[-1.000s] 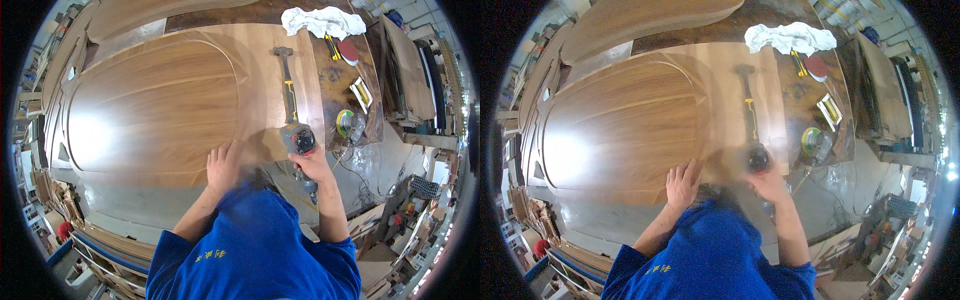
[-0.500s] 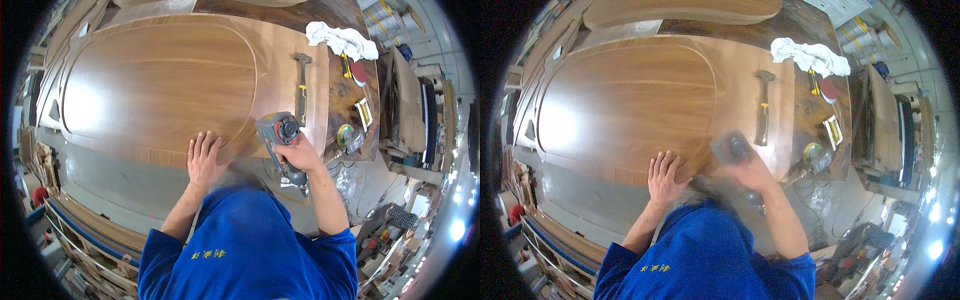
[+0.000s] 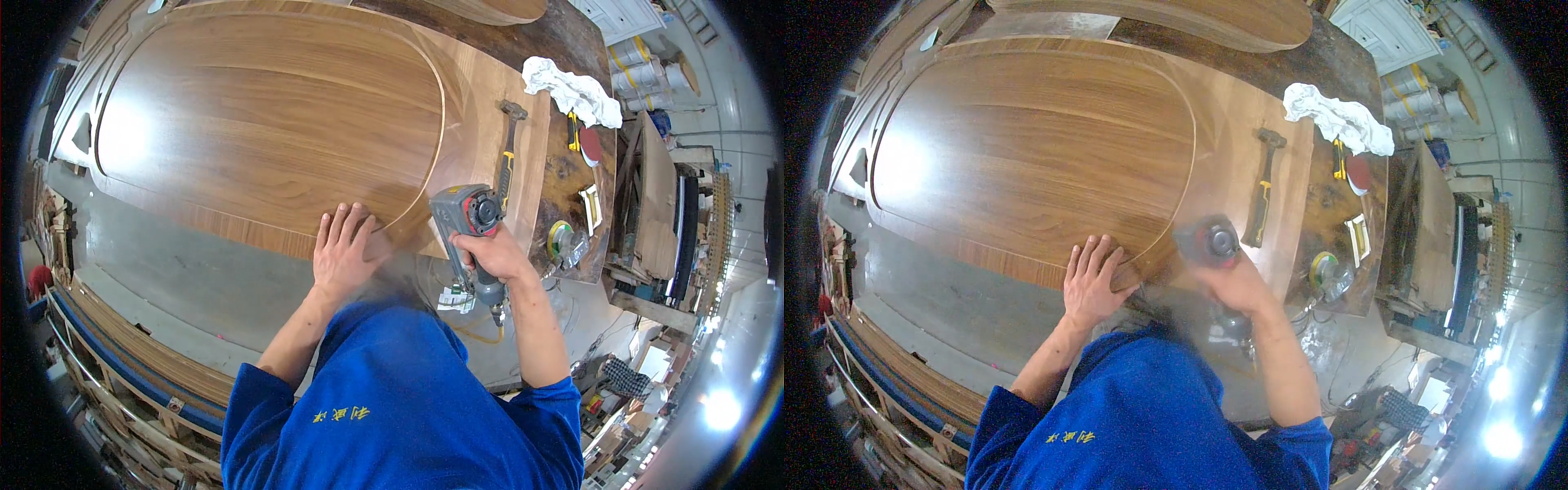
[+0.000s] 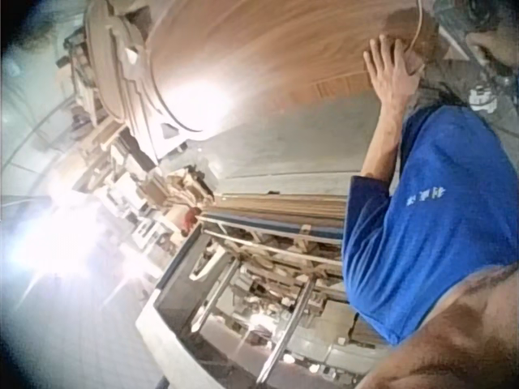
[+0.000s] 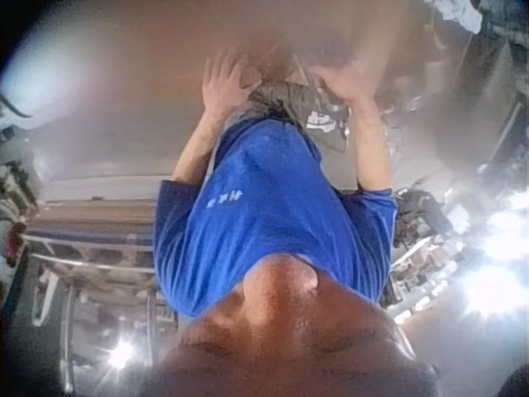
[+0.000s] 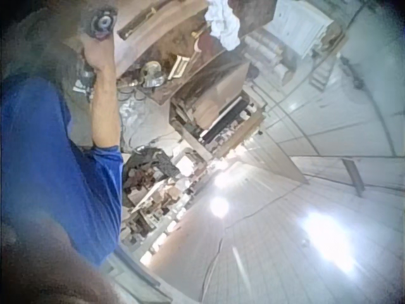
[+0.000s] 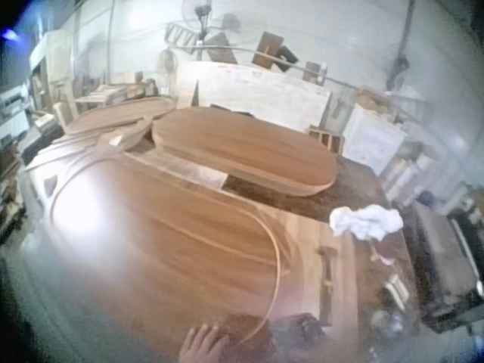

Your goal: The person assembles a curved wooden trim onto a larger wooden panel by hand, secures it with a pneumatic nail gun and a hammer, and then uses a power sander on the edge of the assembly.

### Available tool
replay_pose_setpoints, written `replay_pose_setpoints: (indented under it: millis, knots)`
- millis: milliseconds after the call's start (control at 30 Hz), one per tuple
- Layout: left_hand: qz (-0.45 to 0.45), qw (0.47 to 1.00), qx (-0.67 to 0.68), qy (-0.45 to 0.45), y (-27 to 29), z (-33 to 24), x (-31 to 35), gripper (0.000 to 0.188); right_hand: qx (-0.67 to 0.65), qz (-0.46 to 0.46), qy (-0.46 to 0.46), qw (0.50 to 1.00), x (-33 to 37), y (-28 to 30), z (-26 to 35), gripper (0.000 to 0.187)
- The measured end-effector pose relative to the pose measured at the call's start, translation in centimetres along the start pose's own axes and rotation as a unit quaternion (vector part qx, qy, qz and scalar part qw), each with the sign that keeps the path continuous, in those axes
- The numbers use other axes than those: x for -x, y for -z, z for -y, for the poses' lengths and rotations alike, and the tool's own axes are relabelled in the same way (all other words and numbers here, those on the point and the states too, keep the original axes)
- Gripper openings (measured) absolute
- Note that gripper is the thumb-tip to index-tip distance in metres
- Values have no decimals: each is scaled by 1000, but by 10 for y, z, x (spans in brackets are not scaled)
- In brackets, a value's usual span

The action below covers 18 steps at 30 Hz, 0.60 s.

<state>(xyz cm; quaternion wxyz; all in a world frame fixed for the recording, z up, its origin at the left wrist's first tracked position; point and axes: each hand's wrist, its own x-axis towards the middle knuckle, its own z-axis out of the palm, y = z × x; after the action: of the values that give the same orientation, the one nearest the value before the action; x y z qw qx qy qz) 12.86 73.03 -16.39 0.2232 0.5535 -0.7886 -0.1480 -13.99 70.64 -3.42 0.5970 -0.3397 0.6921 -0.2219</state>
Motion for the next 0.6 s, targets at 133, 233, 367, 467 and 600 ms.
replay_pose_setpoints:
  millis: [133, 233, 367, 467, 600]
  knots:
    - [15, 1000, 2, 5, 4, 6, 1, 74, 16, -4, -2, 1000, 7, -10, 3, 21]
    - [53, 998, 20, -11, 14, 19, 0, 82, -29, 17, 17, 999, 16, -11, -26, 27]
    - [62, 998, -10, 12, 38, 49, 10, 100, -38, 87, 0, 995, 35, -33, -39, 47]
    - [68, 997, -21, 33, 44, 55, 16, 105, -30, 118, -4, 993, 37, -48, -37, 45]
    - [76, 996, -21, 41, 46, 57, 18, 107, -24, 128, -16, 991, 33, -59, -31, 44]
